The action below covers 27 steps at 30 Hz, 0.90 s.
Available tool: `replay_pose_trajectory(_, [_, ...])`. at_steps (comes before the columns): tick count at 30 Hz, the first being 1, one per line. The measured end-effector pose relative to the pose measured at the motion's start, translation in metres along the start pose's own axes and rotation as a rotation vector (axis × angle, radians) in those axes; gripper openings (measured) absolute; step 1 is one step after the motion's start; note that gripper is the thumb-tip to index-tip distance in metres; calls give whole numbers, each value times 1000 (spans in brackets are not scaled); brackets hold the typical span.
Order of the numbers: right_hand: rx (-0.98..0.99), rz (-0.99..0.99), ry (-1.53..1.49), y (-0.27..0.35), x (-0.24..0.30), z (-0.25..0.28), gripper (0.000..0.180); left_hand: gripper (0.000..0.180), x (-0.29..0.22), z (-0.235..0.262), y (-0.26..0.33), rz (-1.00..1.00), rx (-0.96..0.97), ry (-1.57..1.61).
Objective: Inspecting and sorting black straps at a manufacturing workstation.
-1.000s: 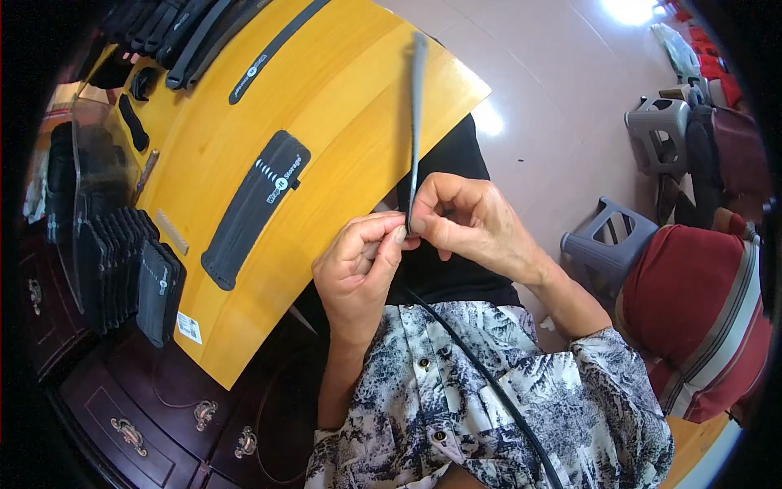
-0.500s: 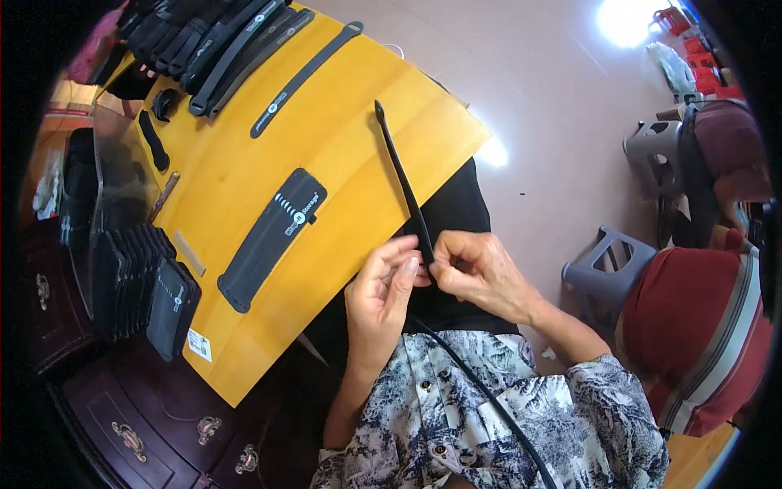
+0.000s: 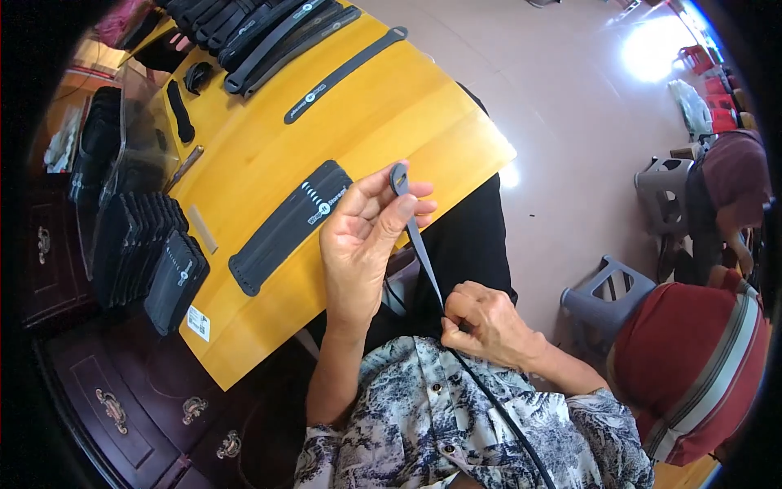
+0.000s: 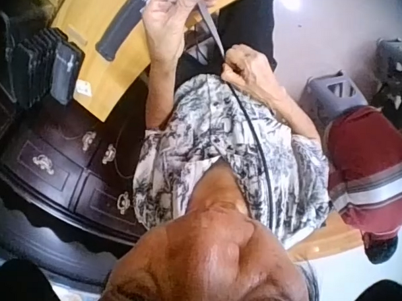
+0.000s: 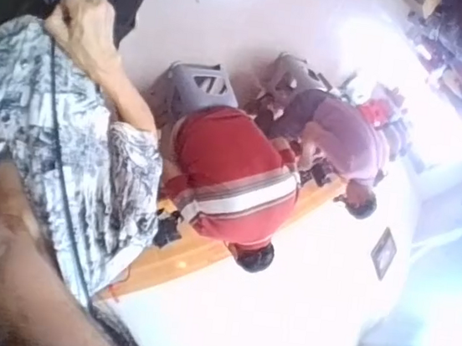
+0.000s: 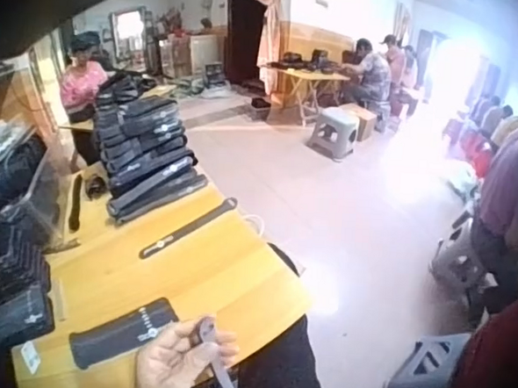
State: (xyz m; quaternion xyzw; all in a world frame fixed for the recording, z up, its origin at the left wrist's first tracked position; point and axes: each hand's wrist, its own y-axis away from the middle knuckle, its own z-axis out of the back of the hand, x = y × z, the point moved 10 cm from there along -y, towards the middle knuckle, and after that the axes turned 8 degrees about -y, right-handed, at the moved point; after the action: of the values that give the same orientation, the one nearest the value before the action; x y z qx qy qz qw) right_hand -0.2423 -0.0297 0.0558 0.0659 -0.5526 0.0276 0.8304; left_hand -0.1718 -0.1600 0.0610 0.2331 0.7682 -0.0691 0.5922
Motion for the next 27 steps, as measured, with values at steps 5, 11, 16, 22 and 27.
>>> replay_pose_trajectory(5, [11, -73, -64, -15, -1, 27, 21, 33, 7, -2, 12, 29, 58, 46])
replay_pose_trajectory(11, [-400, 44, -222, -35, 26, 85, 15, 31, 15, -19, 25, 31, 131, 17])
replay_pose_trajectory(16, [-431, 81, -233, -44, 29, 88, 16, 35, 31, -20, 32, 134, 176, 190])
replay_pose_trajectory(22, [-322, -6, -388, -43, 5, 67, 17, 28, 39, -7, 40, 149, 145, 167])
replay_pose_trajectory(27, [-293, 72, -519, -48, 8, 66, 19, 23, 0, 0, 39, 0, 76, -5])
